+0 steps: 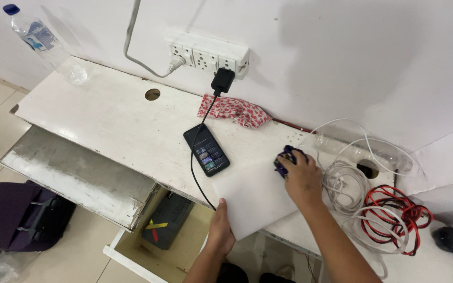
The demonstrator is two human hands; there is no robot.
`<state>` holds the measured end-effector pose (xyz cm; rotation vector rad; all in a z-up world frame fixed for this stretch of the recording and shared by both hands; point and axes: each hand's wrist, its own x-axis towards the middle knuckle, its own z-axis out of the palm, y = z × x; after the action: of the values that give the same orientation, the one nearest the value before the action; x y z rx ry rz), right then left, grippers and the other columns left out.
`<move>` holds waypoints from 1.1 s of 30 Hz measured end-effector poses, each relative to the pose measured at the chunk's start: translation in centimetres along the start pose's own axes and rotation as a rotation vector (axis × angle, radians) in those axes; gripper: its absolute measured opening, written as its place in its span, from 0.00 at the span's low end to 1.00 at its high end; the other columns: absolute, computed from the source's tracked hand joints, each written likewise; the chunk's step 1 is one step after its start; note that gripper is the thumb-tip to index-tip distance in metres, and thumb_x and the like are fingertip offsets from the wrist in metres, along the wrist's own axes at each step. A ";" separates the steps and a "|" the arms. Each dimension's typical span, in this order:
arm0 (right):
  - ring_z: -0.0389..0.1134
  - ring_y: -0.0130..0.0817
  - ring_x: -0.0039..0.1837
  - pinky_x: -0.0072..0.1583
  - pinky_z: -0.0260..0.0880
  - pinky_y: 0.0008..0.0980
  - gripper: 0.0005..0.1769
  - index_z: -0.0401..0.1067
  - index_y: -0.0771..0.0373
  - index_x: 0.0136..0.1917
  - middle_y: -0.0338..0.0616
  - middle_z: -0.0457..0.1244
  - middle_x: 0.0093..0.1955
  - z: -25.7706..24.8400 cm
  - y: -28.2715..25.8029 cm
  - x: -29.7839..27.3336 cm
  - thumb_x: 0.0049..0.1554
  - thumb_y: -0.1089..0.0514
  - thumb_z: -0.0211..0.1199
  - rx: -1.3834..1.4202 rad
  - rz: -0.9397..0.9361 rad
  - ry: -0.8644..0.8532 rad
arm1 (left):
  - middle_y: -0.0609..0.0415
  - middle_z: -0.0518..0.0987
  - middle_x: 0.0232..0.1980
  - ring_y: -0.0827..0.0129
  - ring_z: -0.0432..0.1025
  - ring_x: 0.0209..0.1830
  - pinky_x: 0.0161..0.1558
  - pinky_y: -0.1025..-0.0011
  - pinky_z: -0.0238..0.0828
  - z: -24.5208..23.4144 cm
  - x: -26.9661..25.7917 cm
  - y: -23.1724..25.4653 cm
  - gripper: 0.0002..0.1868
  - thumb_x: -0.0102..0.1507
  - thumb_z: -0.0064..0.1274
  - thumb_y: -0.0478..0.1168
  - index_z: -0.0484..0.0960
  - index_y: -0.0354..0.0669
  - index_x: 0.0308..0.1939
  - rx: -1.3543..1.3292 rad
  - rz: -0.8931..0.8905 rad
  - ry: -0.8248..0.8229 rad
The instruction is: The person unpacks a patterned cloth, foam sheet, and coiled cables by hand. The person then places the cables into a desk drawer, wraps a charging cable around a power adapter, and stores them in the drawer.
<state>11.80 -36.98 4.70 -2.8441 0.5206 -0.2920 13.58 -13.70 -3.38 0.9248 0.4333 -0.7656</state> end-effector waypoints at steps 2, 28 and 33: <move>0.55 0.56 0.73 0.70 0.58 0.54 0.34 0.71 0.41 0.68 0.44 0.55 0.76 -1.1 1.5 -1.6 0.49 0.63 0.66 0.009 0.101 -0.050 | 0.41 0.70 0.71 0.53 0.69 0.69 0.65 0.54 0.71 0.4 -0.3 0.2 0.35 0.71 0.32 0.58 0.58 0.36 0.74 0.002 0.008 0.036; 0.56 0.54 0.72 0.69 0.56 0.53 0.29 0.75 0.39 0.64 0.47 0.57 0.74 -10.7 -11.3 -10.9 0.50 0.57 0.70 0.191 -0.613 0.384 | 0.45 0.88 0.42 0.61 0.82 0.42 0.42 0.66 0.80 2.6 -7.7 2.5 0.13 0.60 0.57 0.30 0.83 0.33 0.49 0.834 0.804 -0.258; 0.55 0.53 0.72 0.71 0.56 0.53 0.31 0.77 0.35 0.59 0.46 0.56 0.74 -9.6 -5.9 -6.3 0.43 0.60 0.71 -0.034 -0.345 0.283 | 0.47 0.84 0.60 0.59 0.83 0.44 0.42 0.67 0.77 2.8 -10.0 4.0 0.28 0.59 0.52 0.22 0.77 0.41 0.63 1.023 1.060 -0.180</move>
<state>5.67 -31.14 14.48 -2.9315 0.0763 -0.7604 9.93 -10.58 6.69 1.7784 -0.6816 -0.0119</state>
